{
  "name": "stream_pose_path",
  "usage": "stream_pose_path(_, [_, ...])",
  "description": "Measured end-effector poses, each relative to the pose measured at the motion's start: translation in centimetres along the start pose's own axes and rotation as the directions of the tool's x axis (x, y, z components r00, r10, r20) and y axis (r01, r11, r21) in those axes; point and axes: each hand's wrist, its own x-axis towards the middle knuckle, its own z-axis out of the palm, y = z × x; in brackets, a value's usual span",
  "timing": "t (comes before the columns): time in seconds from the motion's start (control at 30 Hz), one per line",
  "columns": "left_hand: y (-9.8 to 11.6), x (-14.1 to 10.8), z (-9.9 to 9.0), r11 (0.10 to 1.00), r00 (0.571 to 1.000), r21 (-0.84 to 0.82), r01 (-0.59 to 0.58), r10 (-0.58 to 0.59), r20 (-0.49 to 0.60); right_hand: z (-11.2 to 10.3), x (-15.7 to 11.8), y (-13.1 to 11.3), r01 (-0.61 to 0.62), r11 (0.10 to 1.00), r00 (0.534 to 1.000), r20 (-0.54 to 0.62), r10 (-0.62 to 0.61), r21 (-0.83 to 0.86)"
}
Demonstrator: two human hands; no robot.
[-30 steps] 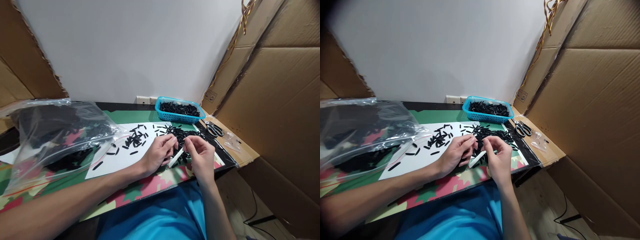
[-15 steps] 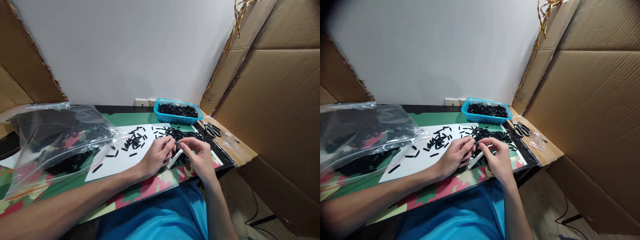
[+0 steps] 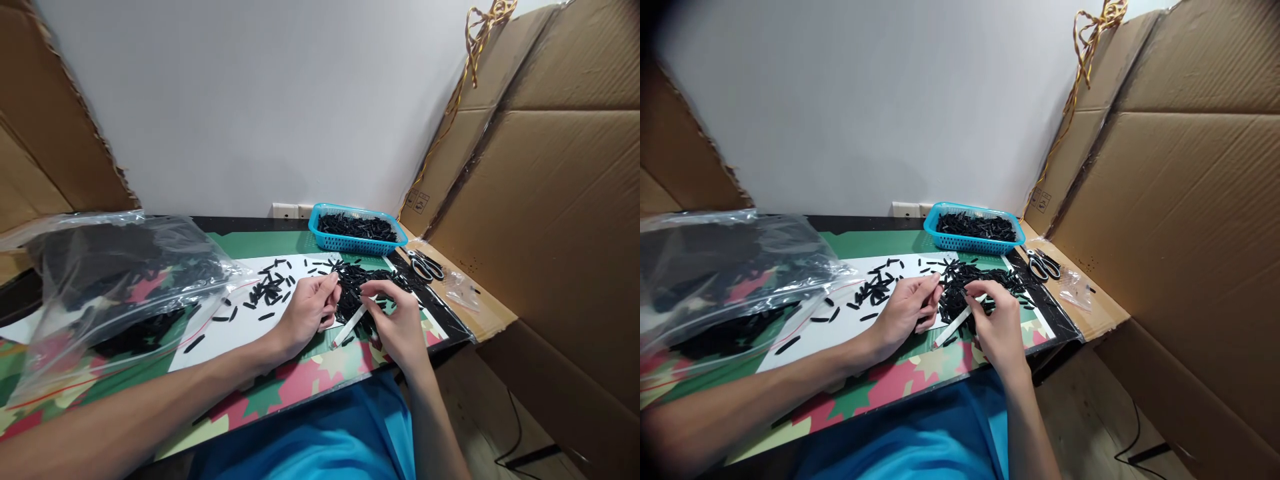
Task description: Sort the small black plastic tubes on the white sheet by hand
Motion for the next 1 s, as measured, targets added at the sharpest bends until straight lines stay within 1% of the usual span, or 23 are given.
stream_pose_path(0.1, [-0.1,0.0,-0.1,1.000,1.000,0.009,0.000,0.000,0.012,0.4,-0.1,-0.1,0.027,0.999,0.999,-0.019,-0.027,-0.019])
stream_pose_path(0.23, [-0.1,-0.2,0.1,0.999,1.000,0.035,-0.001,0.000,0.025,0.4,-0.2,-0.4,-0.040,0.999,0.998,-0.044,0.039,-0.029])
stream_pose_path(0.3, [0.0,-0.2,0.2,0.999,1.000,0.055,-0.002,0.001,0.031,0.3,-0.3,-0.6,-0.045,0.998,0.998,-0.048,0.043,-0.041])
stream_pose_path(0.43, [0.2,-0.3,0.3,0.996,0.999,0.089,-0.025,0.021,0.048,0.4,-0.5,-1.2,0.008,1.000,1.000,-0.005,-0.008,0.018])
stream_pose_path(0.53, [0.2,-0.5,0.4,0.991,0.996,0.122,-0.047,0.037,0.076,0.9,-0.7,-1.4,0.023,0.998,1.000,0.014,-0.024,0.062])
stream_pose_path(0.63, [0.2,-0.6,0.4,0.992,0.995,0.115,-0.048,0.038,0.088,1.5,-1.0,-1.7,0.029,0.998,1.000,-0.001,-0.029,0.050])
stream_pose_path(0.7, [0.0,-0.5,0.4,0.996,0.997,0.074,-0.040,0.035,0.067,1.5,-0.9,-2.3,0.102,0.995,0.994,-0.044,-0.102,-0.008])
stream_pose_path(0.73, [-0.1,-0.4,0.3,0.998,0.998,0.051,-0.035,0.032,0.056,1.4,-0.6,-2.7,0.157,0.986,0.983,-0.085,-0.161,-0.048])
stream_pose_path(0.77, [-0.2,-0.3,0.3,0.999,0.998,0.030,-0.030,0.029,0.048,1.2,-0.2,-3.2,0.215,0.973,0.963,-0.145,-0.226,-0.084])
stream_pose_path(0.8, [-0.3,-0.2,0.2,1.000,0.999,0.013,-0.026,0.025,0.043,0.9,0.4,-3.7,0.267,0.957,0.932,-0.225,-0.285,-0.110])
stream_pose_path(0.87, [-0.5,0.0,0.1,1.000,0.999,-0.010,-0.020,0.020,0.038,0.3,2.4,-4.8,0.337,0.931,0.845,-0.390,-0.366,-0.142])
stream_pose_path(0.9, [-0.6,0.1,0.0,1.000,0.999,-0.017,-0.017,0.018,0.035,0.0,3.7,-5.2,0.358,0.921,0.804,-0.451,-0.388,-0.155])
stream_pose_path(0.93, [-0.6,0.1,0.0,1.000,0.999,-0.022,-0.013,0.014,0.029,-0.2,5.2,-5.4,0.364,0.912,0.781,-0.472,-0.409,-0.188])
stream_pose_path(0.97, [-0.5,0.1,0.0,1.000,1.000,-0.024,-0.009,0.010,0.023,-0.3,6.8,-5.6,0.360,0.904,0.785,-0.448,-0.427,-0.230])
stream_pose_path(1.0, [-0.5,0.0,0.0,1.000,1.000,-0.023,-0.005,0.005,0.021,-0.4,8.3,-5.5,0.330,0.904,0.821,-0.390,-0.418,-0.273])
